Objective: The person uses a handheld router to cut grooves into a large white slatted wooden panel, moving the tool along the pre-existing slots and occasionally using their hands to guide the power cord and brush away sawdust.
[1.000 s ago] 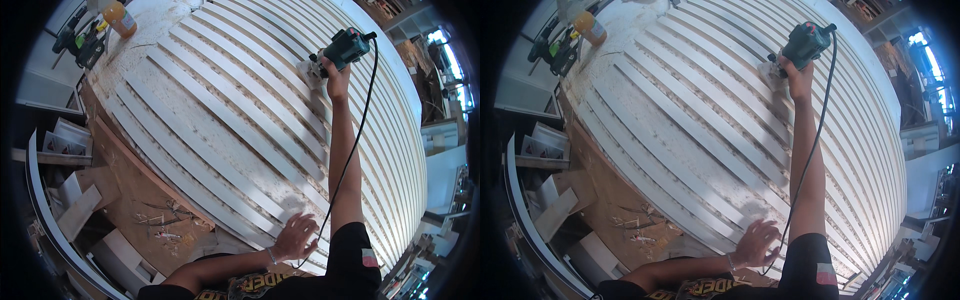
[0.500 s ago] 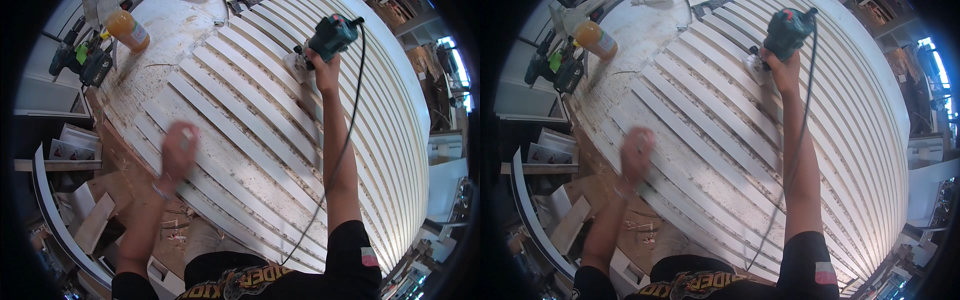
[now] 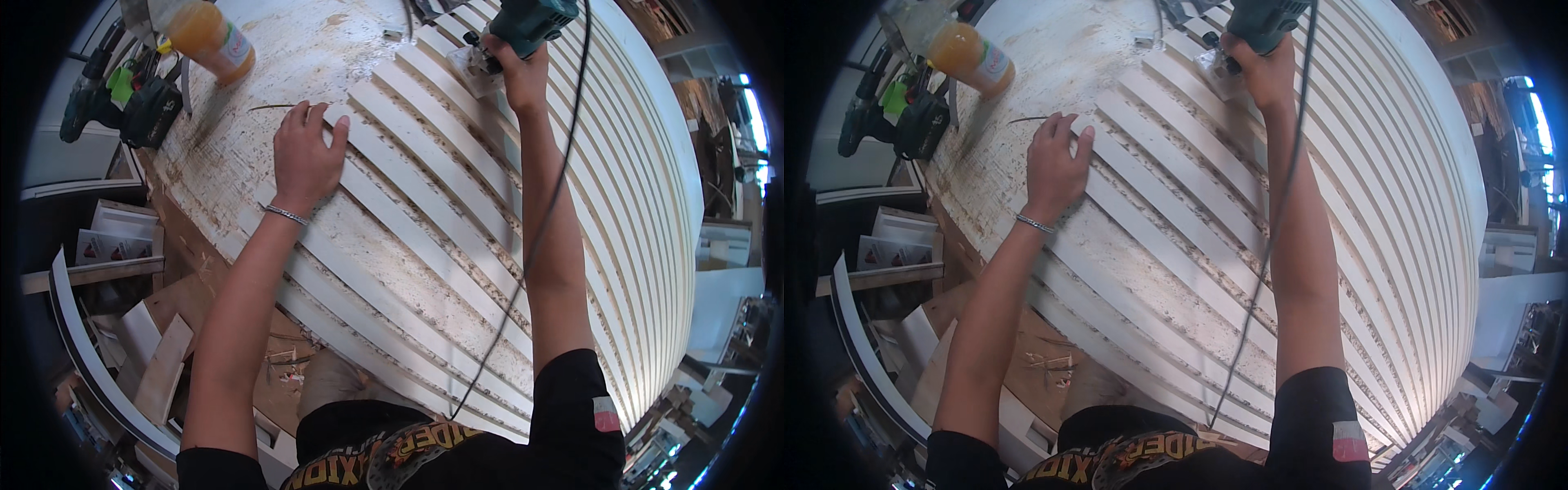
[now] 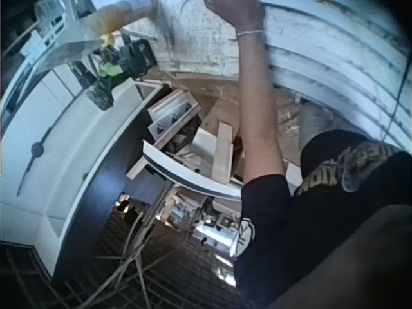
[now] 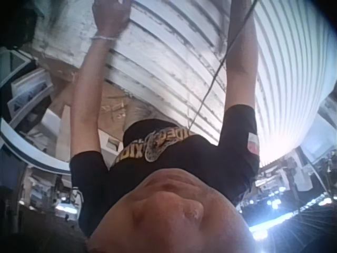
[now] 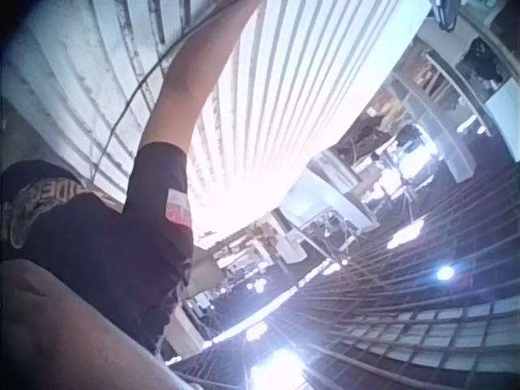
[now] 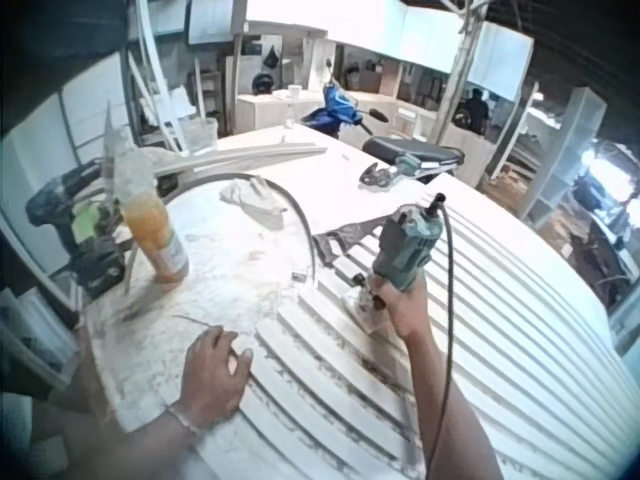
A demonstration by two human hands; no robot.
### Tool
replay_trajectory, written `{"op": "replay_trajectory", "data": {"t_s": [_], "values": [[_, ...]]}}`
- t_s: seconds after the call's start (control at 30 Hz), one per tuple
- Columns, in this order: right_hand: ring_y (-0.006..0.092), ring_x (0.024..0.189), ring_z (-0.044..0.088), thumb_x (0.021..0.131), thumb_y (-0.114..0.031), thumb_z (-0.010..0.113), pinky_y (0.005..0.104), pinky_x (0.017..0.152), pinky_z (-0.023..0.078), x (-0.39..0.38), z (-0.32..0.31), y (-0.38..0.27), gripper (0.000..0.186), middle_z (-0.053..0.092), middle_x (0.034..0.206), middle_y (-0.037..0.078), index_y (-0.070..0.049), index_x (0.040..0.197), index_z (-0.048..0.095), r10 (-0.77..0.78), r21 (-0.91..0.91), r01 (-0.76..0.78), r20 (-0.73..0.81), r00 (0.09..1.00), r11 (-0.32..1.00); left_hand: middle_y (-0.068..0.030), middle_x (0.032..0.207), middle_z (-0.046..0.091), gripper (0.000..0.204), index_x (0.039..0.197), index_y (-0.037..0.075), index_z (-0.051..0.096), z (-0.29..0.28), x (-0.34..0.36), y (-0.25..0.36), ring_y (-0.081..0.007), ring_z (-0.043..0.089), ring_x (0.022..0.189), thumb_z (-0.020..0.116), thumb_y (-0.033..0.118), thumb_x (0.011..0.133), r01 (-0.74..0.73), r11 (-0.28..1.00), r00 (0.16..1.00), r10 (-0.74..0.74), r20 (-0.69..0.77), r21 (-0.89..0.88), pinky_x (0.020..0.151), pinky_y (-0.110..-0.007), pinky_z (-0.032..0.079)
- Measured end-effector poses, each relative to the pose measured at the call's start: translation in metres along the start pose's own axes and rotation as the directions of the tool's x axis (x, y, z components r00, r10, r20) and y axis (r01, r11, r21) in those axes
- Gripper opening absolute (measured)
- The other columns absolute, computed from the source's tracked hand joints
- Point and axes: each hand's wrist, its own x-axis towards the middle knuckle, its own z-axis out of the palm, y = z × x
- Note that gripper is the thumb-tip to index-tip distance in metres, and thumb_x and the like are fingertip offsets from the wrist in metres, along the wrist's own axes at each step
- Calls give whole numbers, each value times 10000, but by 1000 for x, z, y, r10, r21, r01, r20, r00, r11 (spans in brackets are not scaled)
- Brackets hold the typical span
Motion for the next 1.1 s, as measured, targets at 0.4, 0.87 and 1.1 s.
{"op": "replay_trajectory", "data": {"t_s": [0.4, 0.87, 1.1], "values": [[140, 867, 642, 852, -207, 786, 316, 781, 508, 44, 62, 11, 312, 698, 973, 32, -47, 1099, 683, 0, 32, -1, 40, 999, 999, -290, 1391, 557, 473, 1248, -30, 631, -7, 1, 5, -442, 497, 1348, 579, 388, 1033, -8, 1000, 1000, 8, -17, 0, 1138, -548, 379], [118, 728, 610, 843, -124, 716, 283, 627, 482, 58, 95, -12, 214, 666, 875, 23, -48, 1040, 676, 22, 118, -32, 87, 996, 993, -306, 1391, 548, 478, 1221, -56, 625, -6, 0, 2, -446, 483, 1356, 586, 379, 1028, -12, 1000, 1000, 12, -26, -8, 1141, -555, 363], [116, 708, 599, 848, -135, 716, 290, 629, 478, 59, 104, -10, 186, 656, 828, 13, -49, 1008, 675, 16, 72, -19, 44, 999, 997, -303, 1384, 548, 485, 1237, -53, 621, -7, 0, 0, -444, 483, 1353, 577, 385, 1032, -18, 1000, 1000, 18, -18, 12, 1139, -553, 362]]}}
